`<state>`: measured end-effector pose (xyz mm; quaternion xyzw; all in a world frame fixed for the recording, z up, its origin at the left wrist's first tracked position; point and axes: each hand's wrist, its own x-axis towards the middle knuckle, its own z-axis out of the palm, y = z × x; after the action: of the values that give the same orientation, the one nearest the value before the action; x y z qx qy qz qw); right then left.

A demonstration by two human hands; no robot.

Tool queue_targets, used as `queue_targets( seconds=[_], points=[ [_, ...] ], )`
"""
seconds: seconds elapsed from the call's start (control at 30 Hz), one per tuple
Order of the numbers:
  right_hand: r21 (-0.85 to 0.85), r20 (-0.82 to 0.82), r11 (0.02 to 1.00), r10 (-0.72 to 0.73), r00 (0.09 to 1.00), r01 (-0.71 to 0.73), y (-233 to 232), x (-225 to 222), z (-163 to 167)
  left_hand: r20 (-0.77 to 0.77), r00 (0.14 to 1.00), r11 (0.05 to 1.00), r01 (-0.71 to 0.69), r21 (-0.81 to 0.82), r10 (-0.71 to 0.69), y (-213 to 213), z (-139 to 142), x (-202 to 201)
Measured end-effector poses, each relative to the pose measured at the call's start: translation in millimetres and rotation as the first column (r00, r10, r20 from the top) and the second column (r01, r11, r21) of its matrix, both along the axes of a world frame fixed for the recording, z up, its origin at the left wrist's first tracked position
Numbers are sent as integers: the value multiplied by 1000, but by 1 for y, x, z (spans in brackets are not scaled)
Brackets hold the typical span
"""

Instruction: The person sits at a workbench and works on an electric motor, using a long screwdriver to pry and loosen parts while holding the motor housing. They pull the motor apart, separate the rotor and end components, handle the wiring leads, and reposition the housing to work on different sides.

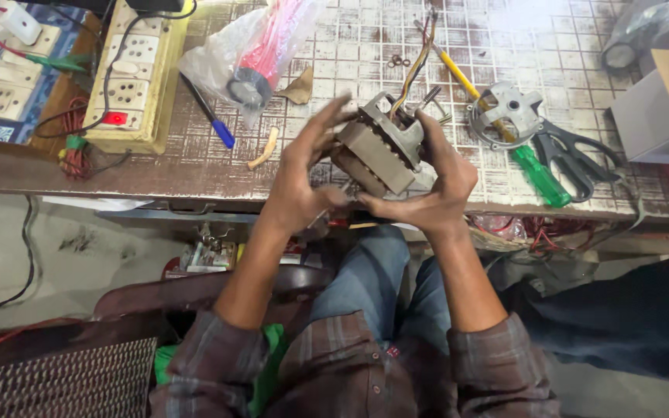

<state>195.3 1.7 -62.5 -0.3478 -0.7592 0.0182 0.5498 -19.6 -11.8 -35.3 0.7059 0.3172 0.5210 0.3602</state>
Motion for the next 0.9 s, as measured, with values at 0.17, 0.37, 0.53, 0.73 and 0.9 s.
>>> queue_targets(
  seconds=[0.17,0.37,0.53,0.73,0.9],
  points=[
    [-22,7,999,30,1000,-30,-26,-9,20,-310,933,983,-165,79,182,-49,10,-1],
    [-117,217,979,-141,966,169,-90,-13,49,-318,943,988,-127,-90,92,-62,-5,4],
    [-103,384,960,-203,901,261,-112,-5,65,-108,994,998,0,-64,-7,-47,-27,17],
    [-410,-368,884,64,928,-223,-87,32,78,111,967,971,221,92,-231,-8,-27,21],
    [-488,-470,678,326,820,-550,-36,47,83,291,885,931,360,66,-363,6,-26,26]
  ],
)
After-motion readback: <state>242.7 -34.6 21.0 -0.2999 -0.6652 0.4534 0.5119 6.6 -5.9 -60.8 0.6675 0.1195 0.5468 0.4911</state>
